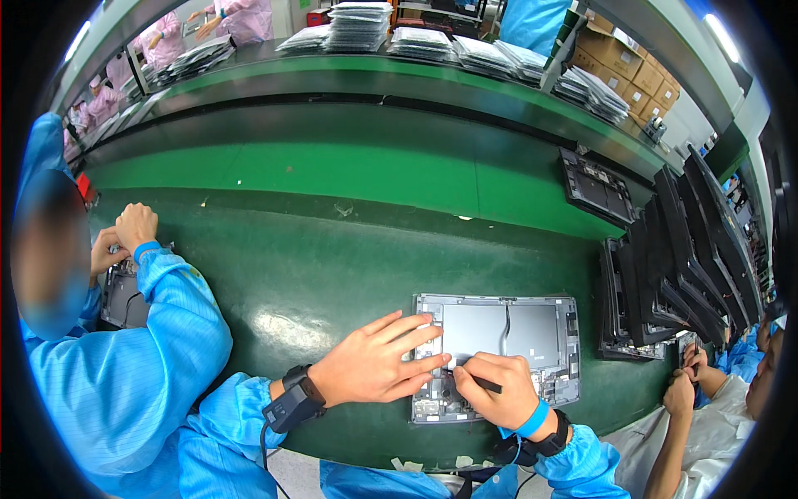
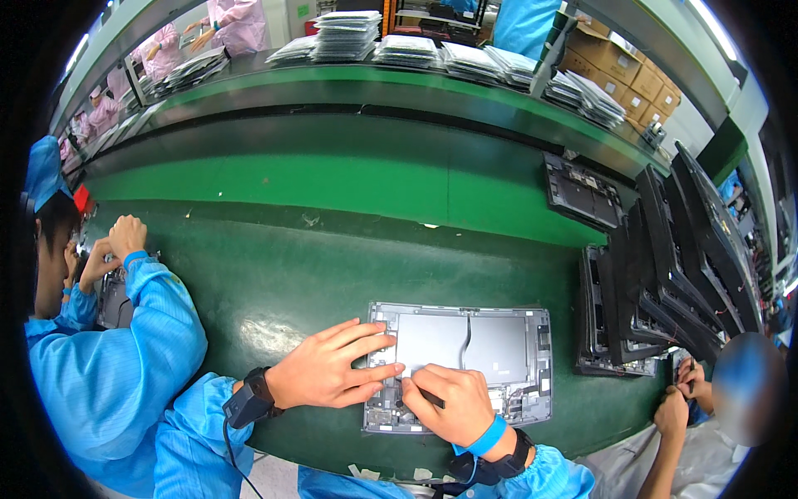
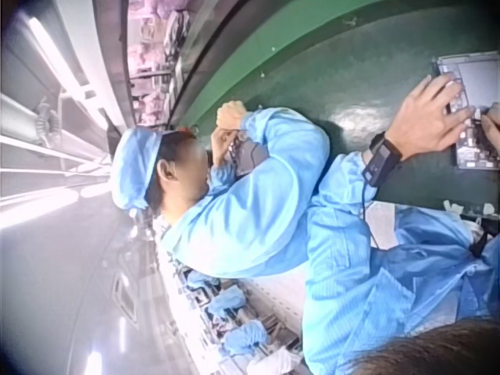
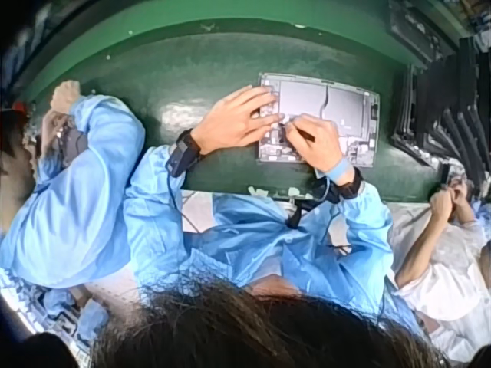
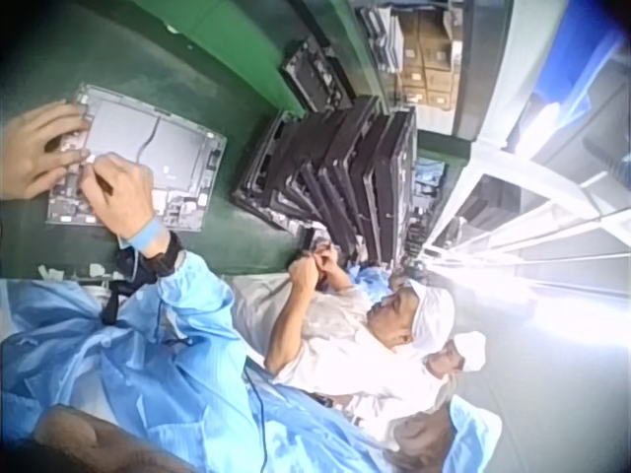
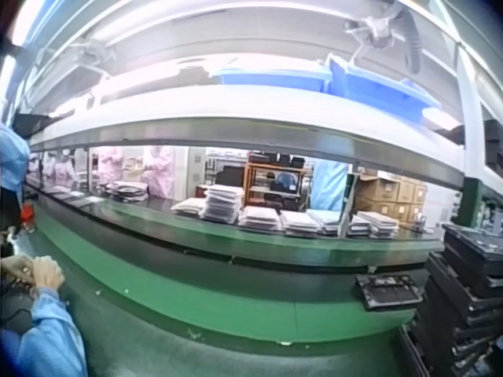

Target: Assembling internal electronic components, batteries, and ribbon cables into tablet computer frames on a production line.

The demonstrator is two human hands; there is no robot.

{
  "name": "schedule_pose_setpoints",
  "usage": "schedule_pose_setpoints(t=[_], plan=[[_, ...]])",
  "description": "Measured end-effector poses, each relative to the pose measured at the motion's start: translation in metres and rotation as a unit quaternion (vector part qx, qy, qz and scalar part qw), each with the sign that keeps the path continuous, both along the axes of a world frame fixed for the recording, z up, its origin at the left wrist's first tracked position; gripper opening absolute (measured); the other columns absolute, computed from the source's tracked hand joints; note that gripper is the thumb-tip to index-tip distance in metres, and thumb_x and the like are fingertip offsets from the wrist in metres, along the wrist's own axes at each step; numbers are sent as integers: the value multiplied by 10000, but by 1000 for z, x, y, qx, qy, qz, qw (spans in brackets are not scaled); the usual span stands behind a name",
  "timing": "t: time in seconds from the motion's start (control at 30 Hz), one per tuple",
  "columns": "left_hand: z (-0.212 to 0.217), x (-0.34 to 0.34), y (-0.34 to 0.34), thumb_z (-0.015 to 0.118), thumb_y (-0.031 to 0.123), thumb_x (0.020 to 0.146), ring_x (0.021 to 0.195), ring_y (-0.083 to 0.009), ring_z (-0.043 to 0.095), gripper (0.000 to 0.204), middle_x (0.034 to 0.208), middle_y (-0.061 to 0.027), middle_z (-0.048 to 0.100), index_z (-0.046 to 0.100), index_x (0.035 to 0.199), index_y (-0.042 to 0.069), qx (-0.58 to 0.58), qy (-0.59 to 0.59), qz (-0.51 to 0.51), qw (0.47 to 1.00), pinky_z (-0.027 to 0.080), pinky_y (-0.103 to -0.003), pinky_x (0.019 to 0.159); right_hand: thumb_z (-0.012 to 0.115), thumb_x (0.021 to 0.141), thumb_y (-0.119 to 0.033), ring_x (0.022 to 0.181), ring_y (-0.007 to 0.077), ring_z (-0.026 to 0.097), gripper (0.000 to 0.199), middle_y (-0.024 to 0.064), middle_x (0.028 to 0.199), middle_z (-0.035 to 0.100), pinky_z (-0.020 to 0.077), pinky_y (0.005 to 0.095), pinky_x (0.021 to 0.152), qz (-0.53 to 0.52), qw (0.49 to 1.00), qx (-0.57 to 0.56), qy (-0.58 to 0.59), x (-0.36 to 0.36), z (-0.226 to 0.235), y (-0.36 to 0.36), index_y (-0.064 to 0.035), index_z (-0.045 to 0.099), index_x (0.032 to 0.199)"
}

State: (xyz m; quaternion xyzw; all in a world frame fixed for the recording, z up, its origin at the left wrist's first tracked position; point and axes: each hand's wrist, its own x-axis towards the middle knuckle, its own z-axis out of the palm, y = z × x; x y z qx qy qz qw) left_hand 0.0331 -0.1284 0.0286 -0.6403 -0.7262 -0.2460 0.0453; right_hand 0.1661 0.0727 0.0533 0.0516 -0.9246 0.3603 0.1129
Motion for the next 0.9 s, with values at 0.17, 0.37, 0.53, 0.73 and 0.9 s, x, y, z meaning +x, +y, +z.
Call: schedule_pose_setpoints(t=[0.17,0.37,0.53,0.73,0.9], plan=[[-2,1,0,661,298,900,1287,-283,539,346,1336,-95,579,708,1239,247,12,-10,8,1000,465,-462,1068,708,857,-149,531,278,602,182,63,639,573,432,386,448,-9,999,31,22,-2,-1,-6,-67,627,716],[-4,2,-1,675,292,884,1277,-273,551,355,1313,-94,592,710,1235,254,17,-2,15,1000,467,-463,1065,722,847,-169,553,254,620,193,46,648,566,434,398,452,-5,993,114,24,2,2,-11,-88,609,714],[-3,3,0,685,283,873,1279,-258,553,372,1312,-79,597,698,1245,263,20,14,18,1000,459,-460,1075,732,833,-177,576,253,627,201,46,660,575,434,397,462,4,994,107,16,10,3,-11,-87,601,710],[-8,6,-3,681,293,901,1321,-232,526,368,1371,-42,583,679,1266,250,4,13,10,1000,365,-518,1145,718,836,-162,559,267,614,199,50,648,573,450,392,472,-3,997,83,10,8,2,-11,-80,596,703],[-10,15,-11,672,329,931,1373,-206,487,358,1419,3,570,674,1278,238,1,-41,-6,999,313,-539,1172,712,835,-151,548,271,612,192,55,647,582,459,392,473,-7,998,64,11,8,4,-11,-79,595,701]])
